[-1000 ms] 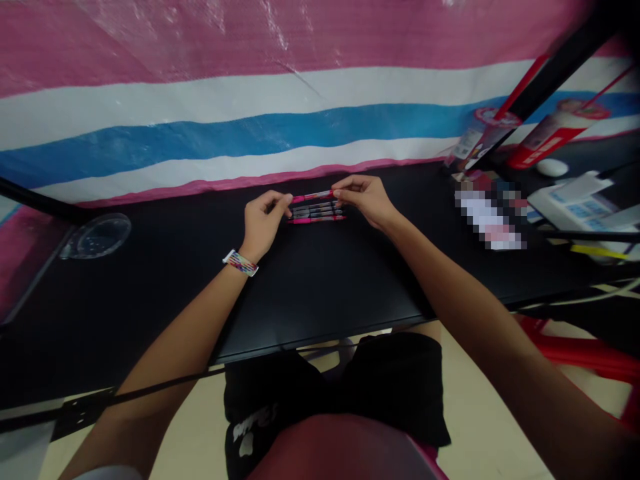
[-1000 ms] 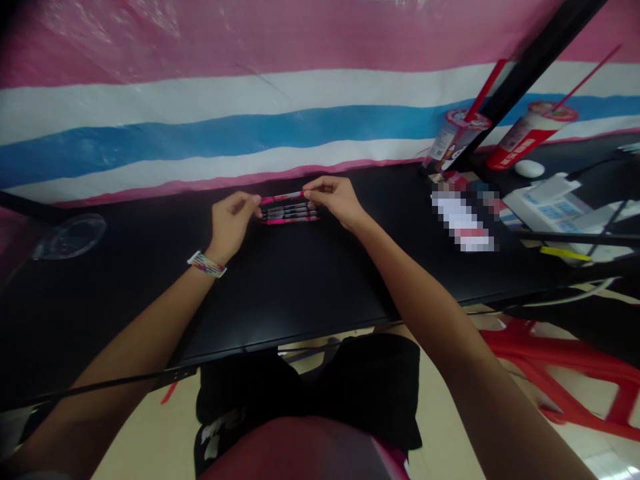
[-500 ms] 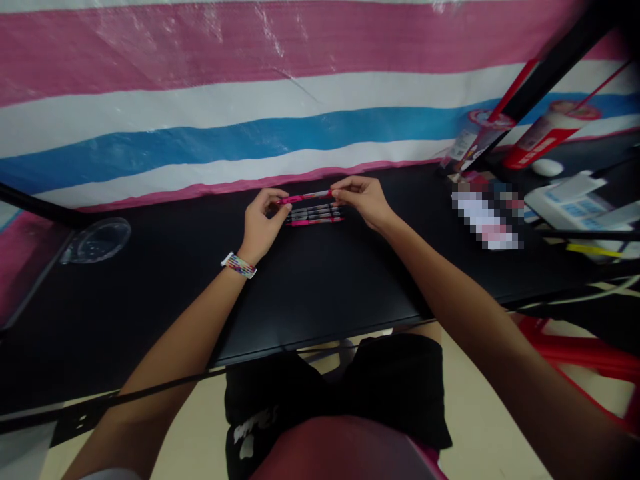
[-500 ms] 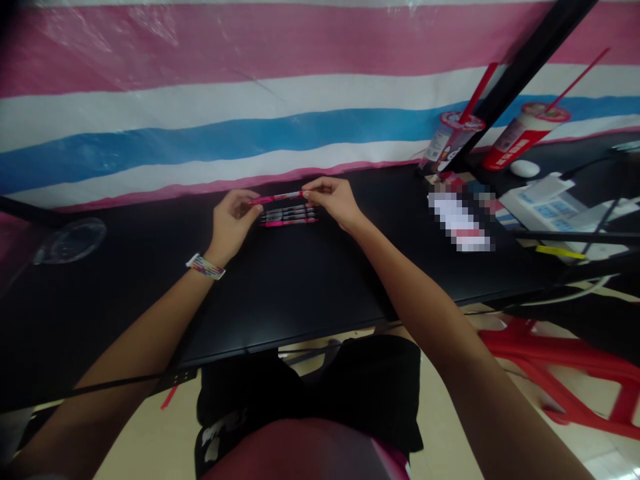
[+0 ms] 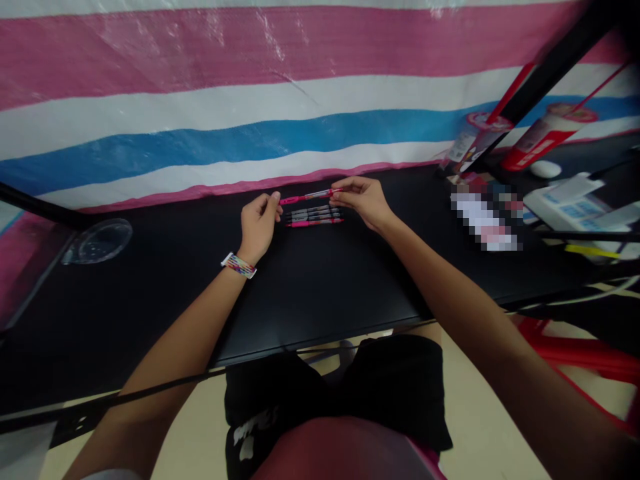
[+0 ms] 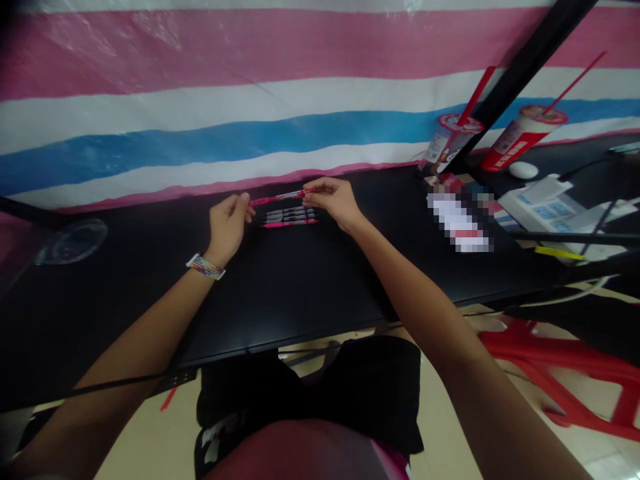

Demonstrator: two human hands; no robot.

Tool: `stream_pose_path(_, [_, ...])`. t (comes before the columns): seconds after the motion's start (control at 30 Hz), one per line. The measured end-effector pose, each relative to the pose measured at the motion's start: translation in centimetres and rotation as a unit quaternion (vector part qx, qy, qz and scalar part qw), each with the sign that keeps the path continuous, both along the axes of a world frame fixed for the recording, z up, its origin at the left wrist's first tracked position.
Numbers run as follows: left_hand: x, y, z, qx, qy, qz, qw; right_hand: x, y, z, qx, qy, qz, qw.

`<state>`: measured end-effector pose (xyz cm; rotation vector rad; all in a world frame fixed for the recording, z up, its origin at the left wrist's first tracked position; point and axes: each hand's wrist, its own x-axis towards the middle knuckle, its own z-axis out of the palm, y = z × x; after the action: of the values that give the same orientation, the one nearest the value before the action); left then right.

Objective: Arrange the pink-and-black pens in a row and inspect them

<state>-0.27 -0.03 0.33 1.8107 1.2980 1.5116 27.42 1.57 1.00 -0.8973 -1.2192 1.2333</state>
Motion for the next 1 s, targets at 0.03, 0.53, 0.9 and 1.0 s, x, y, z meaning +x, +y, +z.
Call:
stream_pose_path(0.03, [-0.1,0.1,0.0,0.001,-0.001,0.005,1.0,0.0,0.0,0.0,0.005,0.002,-0.001,1.0])
stream_pose_path(0.53, [-0.8,1.5,-1.4,0.012,-0.101,-0.001,0.995,1.2,0.4,0.8,-0.009,-0.02,-0.067,0.998])
stream_pose_path(0.9, [-0.2,0.1,-0.4,-0.017,-0.032,-0.039,0.999,-0.2,-0.5,0.3,0.009,-0.056,-0.013,0.998])
stream_pose_path(1.0, [-0.2,-0.1,-0.3,-0.003,0.02,-0.023,1.0,-0.3,-0.6,0.3,0.012,-0.05,-0.013,0.999])
